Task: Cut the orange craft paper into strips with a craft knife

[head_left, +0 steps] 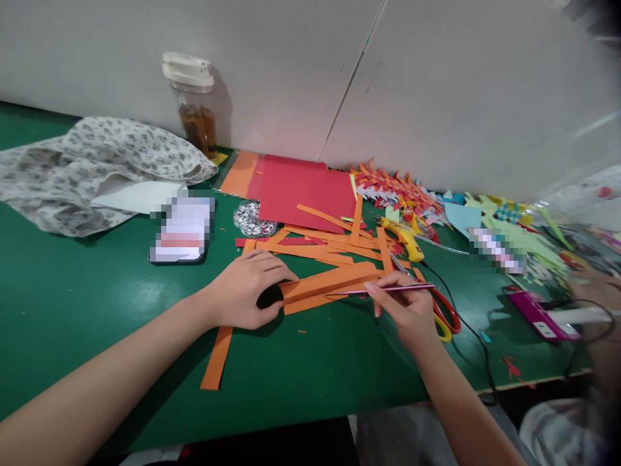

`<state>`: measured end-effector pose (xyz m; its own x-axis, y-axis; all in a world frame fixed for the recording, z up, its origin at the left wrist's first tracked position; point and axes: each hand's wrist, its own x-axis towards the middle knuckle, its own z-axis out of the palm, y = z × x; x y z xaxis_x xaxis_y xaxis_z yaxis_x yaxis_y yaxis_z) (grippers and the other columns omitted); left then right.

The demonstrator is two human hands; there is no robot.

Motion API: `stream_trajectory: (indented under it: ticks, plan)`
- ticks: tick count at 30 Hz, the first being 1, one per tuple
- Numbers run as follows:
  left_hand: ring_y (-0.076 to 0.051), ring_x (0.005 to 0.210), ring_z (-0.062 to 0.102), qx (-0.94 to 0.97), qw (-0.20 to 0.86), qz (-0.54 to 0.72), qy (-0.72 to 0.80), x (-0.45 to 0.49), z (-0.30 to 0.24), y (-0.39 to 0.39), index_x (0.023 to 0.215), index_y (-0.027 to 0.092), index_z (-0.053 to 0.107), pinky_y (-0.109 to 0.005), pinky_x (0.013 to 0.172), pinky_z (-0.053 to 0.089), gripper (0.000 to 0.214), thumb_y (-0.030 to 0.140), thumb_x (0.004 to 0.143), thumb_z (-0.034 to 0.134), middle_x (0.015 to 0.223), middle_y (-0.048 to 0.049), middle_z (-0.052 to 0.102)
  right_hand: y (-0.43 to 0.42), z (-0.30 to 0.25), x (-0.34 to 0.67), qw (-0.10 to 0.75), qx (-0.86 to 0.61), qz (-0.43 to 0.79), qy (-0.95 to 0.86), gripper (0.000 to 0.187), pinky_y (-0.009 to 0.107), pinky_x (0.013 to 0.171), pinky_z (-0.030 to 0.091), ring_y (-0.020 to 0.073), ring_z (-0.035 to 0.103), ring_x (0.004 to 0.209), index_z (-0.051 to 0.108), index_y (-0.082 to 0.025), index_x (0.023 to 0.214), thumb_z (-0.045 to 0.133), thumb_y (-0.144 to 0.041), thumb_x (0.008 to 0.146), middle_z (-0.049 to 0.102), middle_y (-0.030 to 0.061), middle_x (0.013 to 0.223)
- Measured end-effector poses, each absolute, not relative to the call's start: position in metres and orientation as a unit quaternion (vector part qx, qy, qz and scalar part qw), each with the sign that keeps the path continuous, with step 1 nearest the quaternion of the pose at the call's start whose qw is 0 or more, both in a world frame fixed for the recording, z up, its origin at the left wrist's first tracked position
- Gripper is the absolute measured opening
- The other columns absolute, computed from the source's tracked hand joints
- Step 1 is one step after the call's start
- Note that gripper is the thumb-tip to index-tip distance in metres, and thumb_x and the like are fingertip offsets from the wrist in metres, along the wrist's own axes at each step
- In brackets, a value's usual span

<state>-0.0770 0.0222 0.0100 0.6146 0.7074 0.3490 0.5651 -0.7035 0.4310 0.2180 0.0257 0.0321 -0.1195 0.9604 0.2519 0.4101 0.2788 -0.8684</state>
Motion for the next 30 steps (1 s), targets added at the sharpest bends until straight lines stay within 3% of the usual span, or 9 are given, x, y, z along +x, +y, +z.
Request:
stream_trajectory:
  ticks: [6,15,30]
  plan:
    - [-0.023,0.103,0.059,0.884,0.136,0.27,0.356,-0.076,0.012,0.021,0.113,0.019,0.059,-0.041,0.096,0.042,0.036,0.025,0.077,0.056,0.111,-0.0054,0.066,0.024,0.034,0.208,0.469,-0.481,0.344,-0.656,0.019,0.025,0.041,0.037,0.0093,0.049,0.038,0.061,-0.021,0.067,0.072,-0.03,0.079,0.056,-0.0041,0.053]
    - [-0.024,0.105,0.059,0.884,0.135,0.251,0.371,-0.072,0.009,0.021,0.114,0.019,0.057,-0.042,0.095,0.042,0.035,0.029,0.081,0.058,0.111,-0.006,0.066,0.019,0.037,0.172,0.401,-0.484,0.375,-0.682,0.022,0.025,0.043,0.037,0.0096,0.048,0.044,0.061,-0.021,0.067,0.07,-0.036,0.08,0.055,-0.0029,0.058]
    - [-0.023,0.104,0.06,0.883,0.135,0.248,0.374,-0.072,0.009,0.021,0.114,0.018,0.056,-0.04,0.094,0.043,0.035,0.029,0.08,0.059,0.111,-0.0055,0.066,0.025,0.025,0.171,0.386,-0.476,0.385,-0.69,0.022,0.025,0.043,0.034,0.0093,0.046,0.043,0.06,-0.021,0.067,0.07,-0.036,0.081,0.052,-0.004,0.056]
